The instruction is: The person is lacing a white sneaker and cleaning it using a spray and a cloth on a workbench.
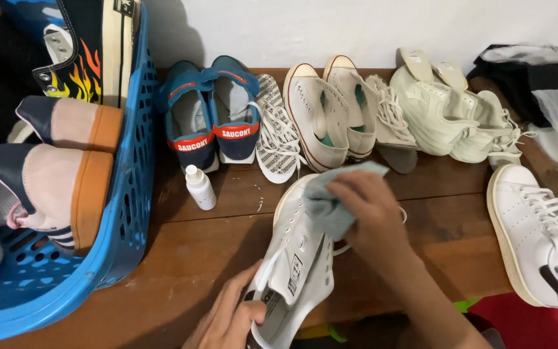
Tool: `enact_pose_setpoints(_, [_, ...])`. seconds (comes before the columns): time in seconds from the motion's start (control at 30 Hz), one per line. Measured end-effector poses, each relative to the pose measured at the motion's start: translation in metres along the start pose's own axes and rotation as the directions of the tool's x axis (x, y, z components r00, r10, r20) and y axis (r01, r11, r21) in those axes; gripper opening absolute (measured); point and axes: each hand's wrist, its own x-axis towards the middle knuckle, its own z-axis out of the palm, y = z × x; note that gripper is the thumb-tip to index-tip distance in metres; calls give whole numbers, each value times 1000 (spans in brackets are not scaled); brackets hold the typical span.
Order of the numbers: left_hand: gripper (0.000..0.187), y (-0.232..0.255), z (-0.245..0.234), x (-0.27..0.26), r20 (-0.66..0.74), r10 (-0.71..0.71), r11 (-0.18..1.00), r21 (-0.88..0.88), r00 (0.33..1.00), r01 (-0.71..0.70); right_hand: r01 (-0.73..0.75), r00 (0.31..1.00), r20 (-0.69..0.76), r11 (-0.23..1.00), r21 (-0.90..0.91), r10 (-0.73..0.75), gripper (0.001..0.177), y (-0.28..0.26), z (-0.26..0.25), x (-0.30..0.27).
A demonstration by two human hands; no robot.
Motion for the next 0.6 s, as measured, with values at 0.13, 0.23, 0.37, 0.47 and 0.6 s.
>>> enact_pose_setpoints(0.13, [11,-8,-1,0,58,-47,996,-69,997,51,132,974,203,981,-139,-102,42,-11,18,-1])
enact_pose_setpoints(0.23, [6,-23,0,2,189,30,999,-35,982,-24,211,916,326,972,106,-234,40,-21,19,3])
enact_pose_setpoints(0.37, [12,-26,7,2,186,22,1000,5,982,-23,285,870,308,902,325,-385,42,-49,3,9])
enact_pose_setpoints(0.47, [14,-33,0,7,84,173,985,-18,981,-172,204,888,222,777,595,-403,56,-54,-32,16])
enact_pose_setpoints(0.6, [9,-50,1,4,194,265,964,-34,945,-264,311,929,-236,947,75,-286,21,-30,-59,19])
